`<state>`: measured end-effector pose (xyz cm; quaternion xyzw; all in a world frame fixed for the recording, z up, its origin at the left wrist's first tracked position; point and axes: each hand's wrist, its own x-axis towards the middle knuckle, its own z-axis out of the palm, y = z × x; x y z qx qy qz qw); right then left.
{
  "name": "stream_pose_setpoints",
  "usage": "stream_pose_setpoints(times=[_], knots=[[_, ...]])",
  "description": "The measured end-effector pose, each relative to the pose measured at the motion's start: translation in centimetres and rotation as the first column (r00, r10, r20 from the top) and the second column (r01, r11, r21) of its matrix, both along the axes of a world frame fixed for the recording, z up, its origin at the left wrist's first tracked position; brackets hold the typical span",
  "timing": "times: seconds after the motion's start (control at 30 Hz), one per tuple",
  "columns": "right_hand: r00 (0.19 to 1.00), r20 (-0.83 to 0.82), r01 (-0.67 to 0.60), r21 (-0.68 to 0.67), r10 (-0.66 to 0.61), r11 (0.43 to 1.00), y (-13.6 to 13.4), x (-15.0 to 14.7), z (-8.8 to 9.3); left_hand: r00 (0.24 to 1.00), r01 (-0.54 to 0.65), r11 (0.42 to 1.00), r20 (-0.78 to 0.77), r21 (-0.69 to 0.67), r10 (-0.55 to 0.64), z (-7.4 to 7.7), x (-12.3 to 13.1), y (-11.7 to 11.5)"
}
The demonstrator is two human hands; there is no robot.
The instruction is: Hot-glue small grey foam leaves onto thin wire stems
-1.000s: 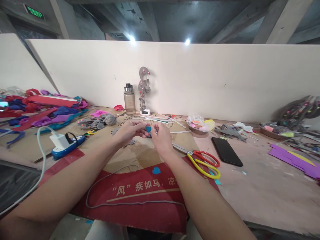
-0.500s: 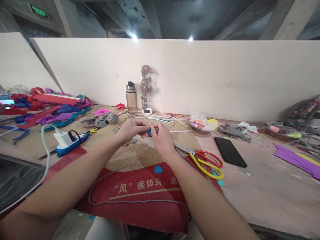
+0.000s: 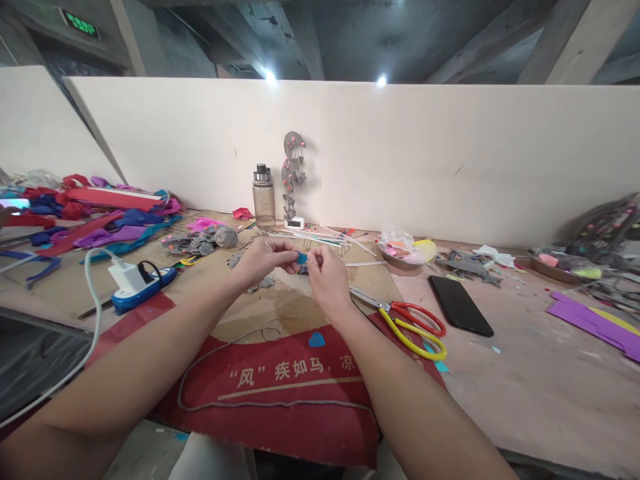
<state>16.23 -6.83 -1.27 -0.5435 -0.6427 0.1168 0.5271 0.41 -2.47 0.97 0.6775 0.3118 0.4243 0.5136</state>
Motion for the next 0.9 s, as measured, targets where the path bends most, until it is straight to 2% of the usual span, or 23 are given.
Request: stream_pose_setpoints(times=[0.17,0.23,0.37,0.5,0.57,0.7,0.9], knots=[[1.000,0.005,-0.010,0.012,0.010,1.000,-0.1,-0.1,-0.1,0.996,0.079,0.988,0.042,-0.130,-0.074,0.0,-0.2,0.2],[1.000,0.015,-0.002,0.013,0.002,1.000,-0.2,0.0,-0.1,0.996,0.090,0.988,0.003,-0.127,-0.090,0.1,-0.3,0.1],[0.999,0.039,0.012,0.009,-0.013,1.000,-0.3,0.0,0.0,0.984,0.078,0.995,-0.166,0.068,-0.066,0.6,-0.3,-0.5],[0.995,0.095,-0.006,0.020,0.004,1.000,-0.4,-0.1,-0.1,0.952,-0.039,0.956,-0.279,0.291,0.124,0.7,-0.2,-1.0],[0.993,0.120,-0.007,0.022,0.004,1.000,-0.4,-0.2,-0.2,0.940,-0.059,0.932,-0.295,0.358,0.173,0.6,-0.2,-1.0],[0.992,0.122,-0.028,0.021,0.025,0.999,-0.4,-0.3,-0.2,0.924,-0.061,0.914,-0.325,0.400,0.204,0.5,-0.4,-1.0],[0.997,0.012,-0.077,0.016,0.077,0.997,-0.4,-0.3,-0.2,0.936,-0.095,0.936,-0.291,0.338,0.200,1.0,-0.7,-1.1]])
